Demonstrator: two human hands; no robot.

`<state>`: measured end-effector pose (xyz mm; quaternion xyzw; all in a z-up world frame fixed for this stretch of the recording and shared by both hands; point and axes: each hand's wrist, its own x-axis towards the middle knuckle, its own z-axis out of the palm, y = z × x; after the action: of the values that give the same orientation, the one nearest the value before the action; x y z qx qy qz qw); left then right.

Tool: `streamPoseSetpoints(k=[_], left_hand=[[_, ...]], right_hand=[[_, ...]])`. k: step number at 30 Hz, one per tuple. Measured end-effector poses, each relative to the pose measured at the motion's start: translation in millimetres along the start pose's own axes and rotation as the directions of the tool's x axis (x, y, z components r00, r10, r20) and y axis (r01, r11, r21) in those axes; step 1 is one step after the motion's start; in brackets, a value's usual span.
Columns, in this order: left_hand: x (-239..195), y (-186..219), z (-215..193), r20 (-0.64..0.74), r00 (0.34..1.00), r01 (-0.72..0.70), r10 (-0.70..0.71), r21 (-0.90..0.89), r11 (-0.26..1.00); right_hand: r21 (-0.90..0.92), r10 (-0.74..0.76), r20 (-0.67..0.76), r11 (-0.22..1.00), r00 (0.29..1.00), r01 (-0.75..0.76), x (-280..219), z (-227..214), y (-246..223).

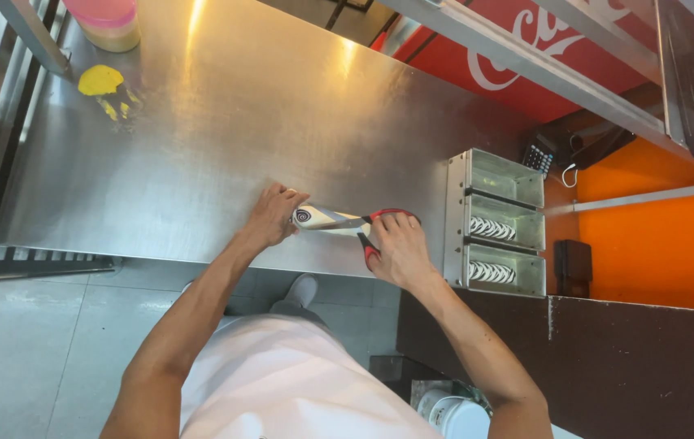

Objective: The person retrieves a cylindrical dough log from a metal tray, places it on a stainless steel counter, and uses scissors to cut the log into multiple short segments. The person then arranges the cut pieces into a compact stack and places the stack back into the tray.

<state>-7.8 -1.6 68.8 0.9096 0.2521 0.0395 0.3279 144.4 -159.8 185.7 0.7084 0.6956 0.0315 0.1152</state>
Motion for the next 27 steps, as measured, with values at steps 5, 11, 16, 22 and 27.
streamPoseSetpoints(k=[5,11,16,22,27], left_hand=[[8,4,9,-0.003,1.000,0.020,-0.020,-0.023,1.000],[12,14,5,0.031,0.998,0.061,-0.062,0.031,0.998],[24,-1,27,0.014,0.999,0.050,-0.052,0.074,0.996],[6,-12,26,-0.092,0.994,-0.054,0.057,0.035,0.998],[-20,-13,34,-0.196,0.969,-0.108,0.148,0.200,0.974]], right_hand=[[0.006,-0.025,-0.030,1.000,0.999,0.025,5,6,3],[0.002,-0.052,-0.067,0.999,0.996,0.053,16,28,12],[-0.031,-0.064,-0.140,0.998,0.988,0.060,27,62,24],[-0.030,-0.005,-0.153,1.000,0.988,0.001,5,-6,25],[0.035,0.058,-0.227,0.998,0.972,-0.052,-26,-15,22]])
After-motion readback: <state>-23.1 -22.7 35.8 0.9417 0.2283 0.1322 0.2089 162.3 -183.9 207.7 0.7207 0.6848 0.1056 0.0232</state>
